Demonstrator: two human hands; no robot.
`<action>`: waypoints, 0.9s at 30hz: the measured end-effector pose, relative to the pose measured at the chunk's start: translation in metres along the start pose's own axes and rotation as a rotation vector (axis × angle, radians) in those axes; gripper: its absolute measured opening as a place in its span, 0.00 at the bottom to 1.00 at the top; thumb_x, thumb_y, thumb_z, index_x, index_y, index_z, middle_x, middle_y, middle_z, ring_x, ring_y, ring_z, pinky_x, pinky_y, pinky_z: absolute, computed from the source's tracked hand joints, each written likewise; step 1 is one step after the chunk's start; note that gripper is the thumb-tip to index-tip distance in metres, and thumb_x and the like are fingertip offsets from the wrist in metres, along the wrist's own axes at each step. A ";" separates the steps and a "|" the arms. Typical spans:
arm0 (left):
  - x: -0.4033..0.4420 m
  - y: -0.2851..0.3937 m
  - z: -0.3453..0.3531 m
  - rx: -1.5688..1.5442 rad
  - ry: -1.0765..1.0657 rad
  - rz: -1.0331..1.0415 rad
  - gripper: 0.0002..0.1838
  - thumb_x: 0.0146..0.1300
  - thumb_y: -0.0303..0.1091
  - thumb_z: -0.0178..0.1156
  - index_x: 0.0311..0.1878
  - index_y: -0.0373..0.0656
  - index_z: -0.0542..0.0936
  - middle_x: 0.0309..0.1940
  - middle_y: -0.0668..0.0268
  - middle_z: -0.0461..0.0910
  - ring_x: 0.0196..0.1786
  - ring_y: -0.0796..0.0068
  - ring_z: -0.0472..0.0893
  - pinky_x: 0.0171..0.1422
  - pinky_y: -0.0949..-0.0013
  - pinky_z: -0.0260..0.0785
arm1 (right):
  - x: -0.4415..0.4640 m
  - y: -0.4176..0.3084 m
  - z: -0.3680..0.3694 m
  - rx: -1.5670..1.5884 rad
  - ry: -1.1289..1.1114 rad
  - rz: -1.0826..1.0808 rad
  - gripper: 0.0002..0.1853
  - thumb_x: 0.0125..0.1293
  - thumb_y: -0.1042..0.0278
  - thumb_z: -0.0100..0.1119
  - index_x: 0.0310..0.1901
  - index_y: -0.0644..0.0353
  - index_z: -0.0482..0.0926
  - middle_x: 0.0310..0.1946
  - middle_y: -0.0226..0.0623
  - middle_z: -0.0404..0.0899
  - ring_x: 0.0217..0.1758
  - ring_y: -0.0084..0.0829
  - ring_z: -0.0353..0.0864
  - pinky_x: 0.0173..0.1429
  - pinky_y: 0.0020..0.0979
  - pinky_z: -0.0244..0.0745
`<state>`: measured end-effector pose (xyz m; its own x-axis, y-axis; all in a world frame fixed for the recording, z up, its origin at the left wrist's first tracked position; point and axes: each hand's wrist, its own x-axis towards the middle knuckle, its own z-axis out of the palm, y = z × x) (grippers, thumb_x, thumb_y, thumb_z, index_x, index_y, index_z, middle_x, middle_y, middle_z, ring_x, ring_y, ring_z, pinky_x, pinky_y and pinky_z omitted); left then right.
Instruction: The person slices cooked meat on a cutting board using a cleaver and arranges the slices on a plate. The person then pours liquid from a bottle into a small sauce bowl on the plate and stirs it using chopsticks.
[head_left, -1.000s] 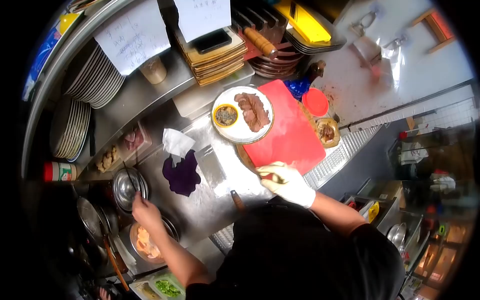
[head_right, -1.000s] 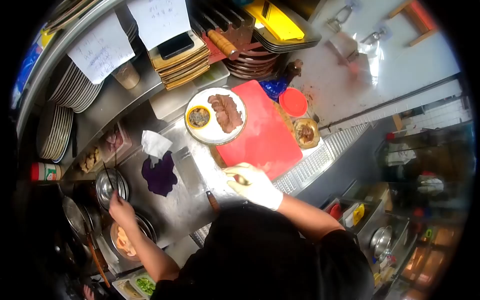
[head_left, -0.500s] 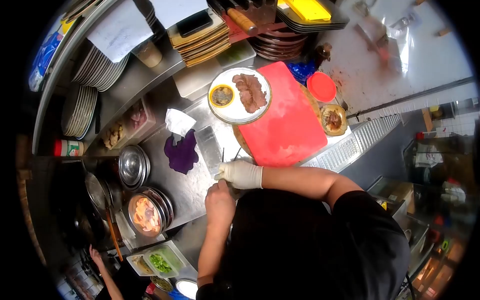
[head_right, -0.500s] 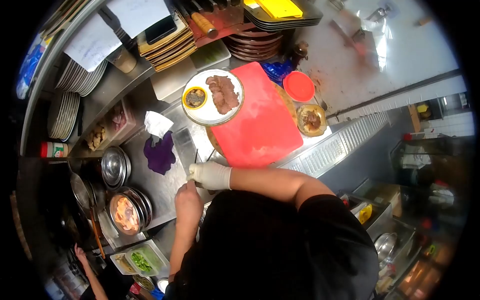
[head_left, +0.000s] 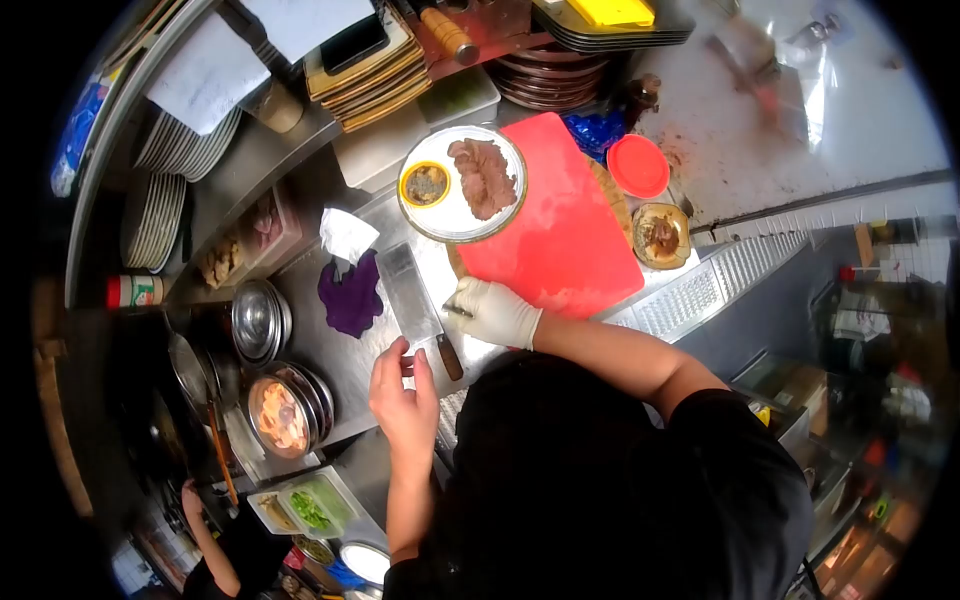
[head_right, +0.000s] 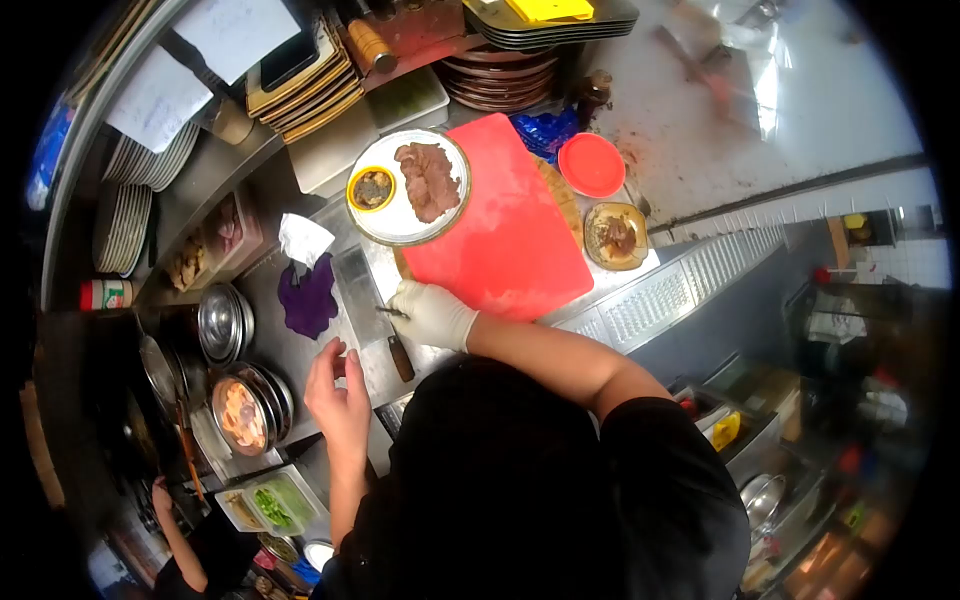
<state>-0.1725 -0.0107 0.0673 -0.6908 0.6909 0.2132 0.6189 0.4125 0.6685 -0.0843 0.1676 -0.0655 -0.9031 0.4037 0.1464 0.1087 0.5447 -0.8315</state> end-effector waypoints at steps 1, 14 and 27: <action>-0.002 -0.005 0.002 -0.008 0.001 -0.020 0.15 0.70 0.25 0.67 0.58 0.32 0.83 0.46 0.52 0.88 0.39 0.62 0.88 0.47 0.63 0.80 | 0.001 -0.004 -0.009 0.006 0.018 0.015 0.10 0.68 0.68 0.65 0.46 0.62 0.88 0.42 0.48 0.83 0.46 0.50 0.85 0.55 0.44 0.82; 0.175 -0.079 0.124 0.121 -0.129 0.237 0.50 0.54 0.35 0.79 0.80 0.38 0.66 0.80 0.47 0.65 0.84 0.36 0.56 0.87 0.46 0.52 | -0.041 -0.063 -0.139 0.578 0.243 0.415 0.10 0.71 0.82 0.66 0.51 0.65 0.88 0.47 0.36 0.85 0.47 0.25 0.87 0.54 0.26 0.83; 0.225 -0.109 0.173 0.173 -0.279 0.219 0.56 0.51 0.40 0.80 0.82 0.38 0.61 0.79 0.50 0.68 0.83 0.36 0.59 0.89 0.47 0.47 | -0.039 -0.063 -0.160 0.706 0.511 0.503 0.11 0.77 0.78 0.61 0.56 0.70 0.84 0.50 0.40 0.86 0.48 0.28 0.89 0.56 0.29 0.85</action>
<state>-0.3310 0.2026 -0.0813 -0.4223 0.8985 0.1200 0.8106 0.3150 0.4937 0.0103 0.2355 0.0667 -0.5159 0.8240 -0.2343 0.0075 -0.2691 -0.9631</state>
